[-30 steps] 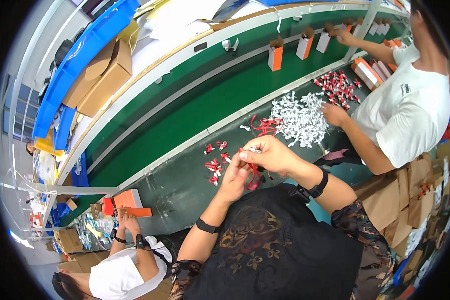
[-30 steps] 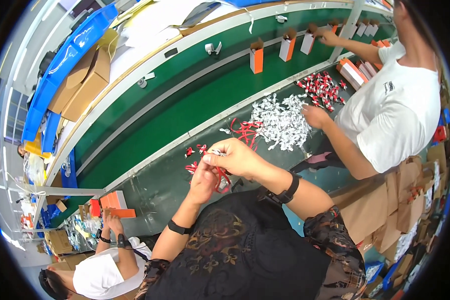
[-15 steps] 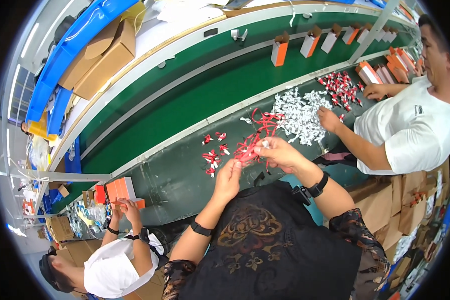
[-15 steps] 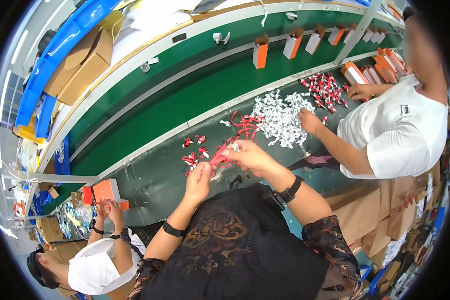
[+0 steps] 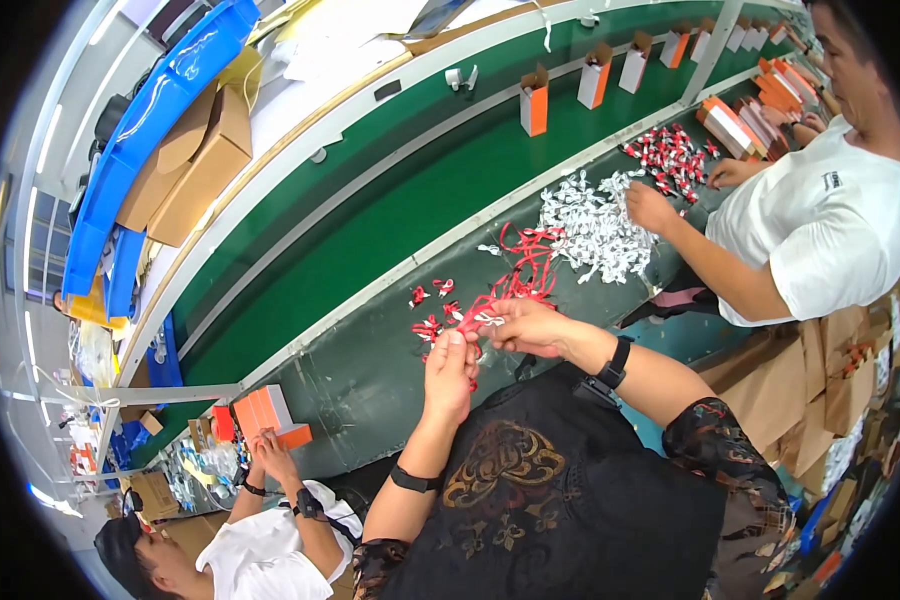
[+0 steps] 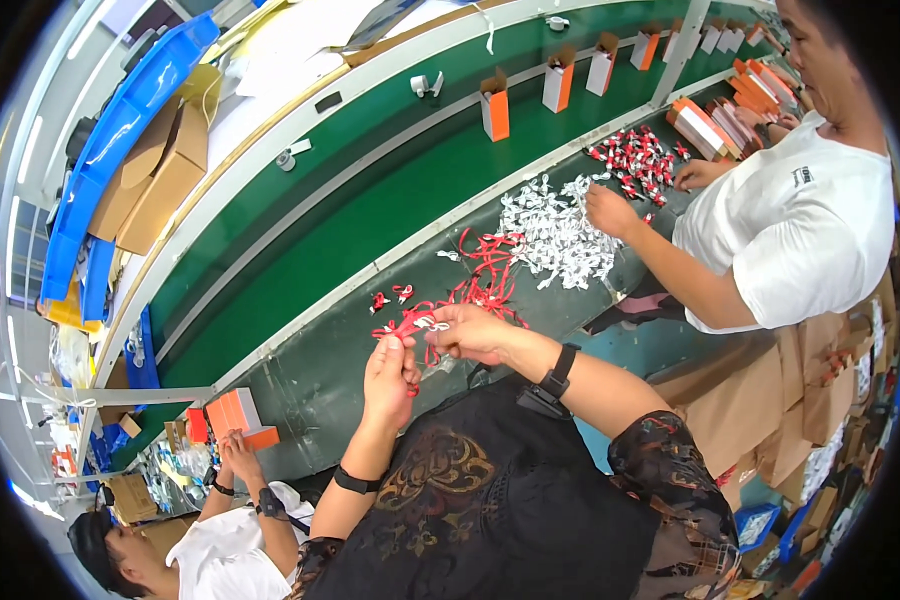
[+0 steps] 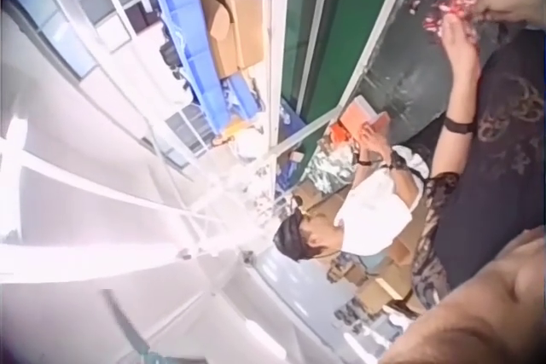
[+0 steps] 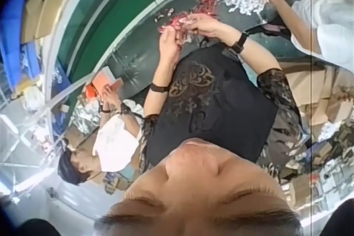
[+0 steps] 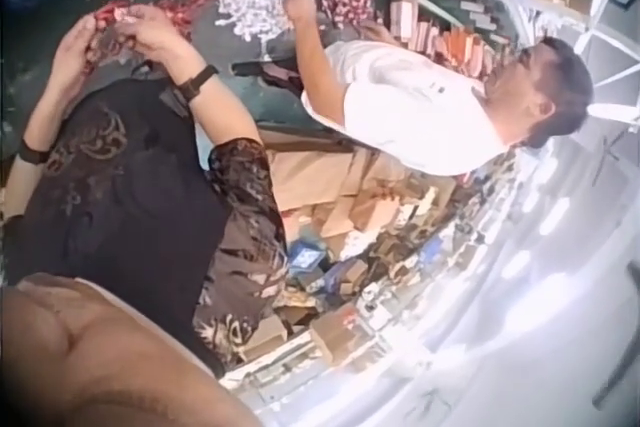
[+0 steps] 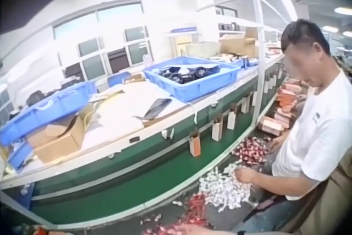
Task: The person picks up red lanyards from the table and floor, gathers them into a bundle, and ties them together with a white string. They then walk to a box, pick up another bundle of red lanyards, and untie the white string holding it together.
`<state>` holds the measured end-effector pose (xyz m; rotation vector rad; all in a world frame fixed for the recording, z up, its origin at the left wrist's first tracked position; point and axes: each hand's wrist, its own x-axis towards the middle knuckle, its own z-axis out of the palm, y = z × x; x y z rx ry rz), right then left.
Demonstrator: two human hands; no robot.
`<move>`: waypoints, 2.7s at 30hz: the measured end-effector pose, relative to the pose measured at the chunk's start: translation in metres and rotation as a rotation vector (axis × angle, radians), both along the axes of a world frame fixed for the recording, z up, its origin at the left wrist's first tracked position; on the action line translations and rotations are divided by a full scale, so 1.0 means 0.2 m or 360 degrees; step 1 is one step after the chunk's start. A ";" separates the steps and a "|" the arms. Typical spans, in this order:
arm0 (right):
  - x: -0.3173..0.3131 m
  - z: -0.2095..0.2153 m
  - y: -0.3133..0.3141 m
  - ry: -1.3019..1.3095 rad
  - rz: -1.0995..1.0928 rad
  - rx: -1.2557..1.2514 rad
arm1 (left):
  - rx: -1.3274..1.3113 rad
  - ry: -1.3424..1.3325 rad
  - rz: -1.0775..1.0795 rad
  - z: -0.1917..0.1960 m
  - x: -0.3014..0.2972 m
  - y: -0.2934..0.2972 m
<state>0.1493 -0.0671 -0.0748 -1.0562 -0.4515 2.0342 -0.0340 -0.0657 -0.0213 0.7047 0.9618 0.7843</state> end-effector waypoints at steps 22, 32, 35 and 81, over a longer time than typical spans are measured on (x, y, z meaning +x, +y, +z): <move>0.08 0.36 -0.10 -0.1821 0.0480 0.1491 | 0.0480 0.0639 -0.0504 -0.07 -0.07 0.06; 0.08 0.32 -0.04 0.0131 0.0148 0.0563 | -0.0422 -0.0657 -0.0338 0.07 -0.03 0.02; 0.11 0.43 -0.04 -0.0401 0.0950 0.1111 | -0.0246 -0.0464 -0.0490 -0.01 -0.09 0.02; 0.40 -0.62 -0.34 -0.0852 -0.0234 -0.0292 | 0.0826 0.2394 -0.0824 -1.00 0.31 1.09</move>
